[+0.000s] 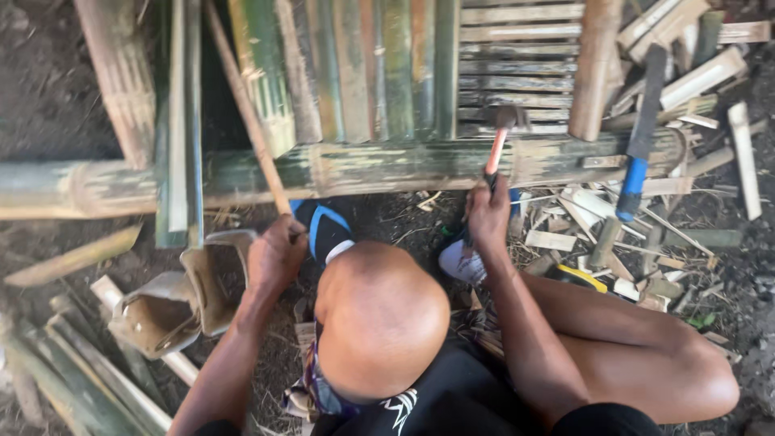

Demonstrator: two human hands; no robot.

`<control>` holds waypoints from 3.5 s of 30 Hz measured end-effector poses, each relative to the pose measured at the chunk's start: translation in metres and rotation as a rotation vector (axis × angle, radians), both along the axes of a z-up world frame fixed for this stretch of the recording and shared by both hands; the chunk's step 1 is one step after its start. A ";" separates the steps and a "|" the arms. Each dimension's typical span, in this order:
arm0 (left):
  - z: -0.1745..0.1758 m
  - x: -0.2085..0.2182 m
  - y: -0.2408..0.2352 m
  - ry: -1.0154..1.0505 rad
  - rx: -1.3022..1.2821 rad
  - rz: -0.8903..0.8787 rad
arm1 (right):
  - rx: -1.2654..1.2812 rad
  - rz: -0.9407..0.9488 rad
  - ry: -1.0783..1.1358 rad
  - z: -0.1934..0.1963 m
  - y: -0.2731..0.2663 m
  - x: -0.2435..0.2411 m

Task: The person assembles a bamboo structure by placing split bamboo slats into a frame and securing them with a hammer. They repeatedly pick up slats, position them, and hammer them into place.

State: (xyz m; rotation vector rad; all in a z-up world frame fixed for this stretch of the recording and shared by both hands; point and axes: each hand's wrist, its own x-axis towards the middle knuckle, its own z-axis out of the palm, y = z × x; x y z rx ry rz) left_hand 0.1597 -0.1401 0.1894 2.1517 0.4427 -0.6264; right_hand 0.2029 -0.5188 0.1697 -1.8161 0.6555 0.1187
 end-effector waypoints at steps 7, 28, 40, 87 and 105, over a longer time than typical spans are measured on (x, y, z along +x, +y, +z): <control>0.022 0.032 0.017 -0.268 -0.054 -0.283 | 0.168 -0.028 0.031 -0.025 0.004 -0.036; -0.090 0.205 -0.213 -0.283 -0.174 -0.730 | -0.264 0.106 0.132 0.025 -0.004 -0.029; -0.115 0.220 -0.249 -0.385 0.012 -0.996 | -0.426 0.308 -0.023 0.021 -0.026 -0.037; -0.130 0.225 -0.246 -0.375 0.100 -1.061 | -0.190 0.046 -0.152 -0.033 0.002 -0.042; -0.036 -0.115 0.099 -0.148 0.080 0.278 | -0.091 0.436 0.099 -0.047 0.081 0.014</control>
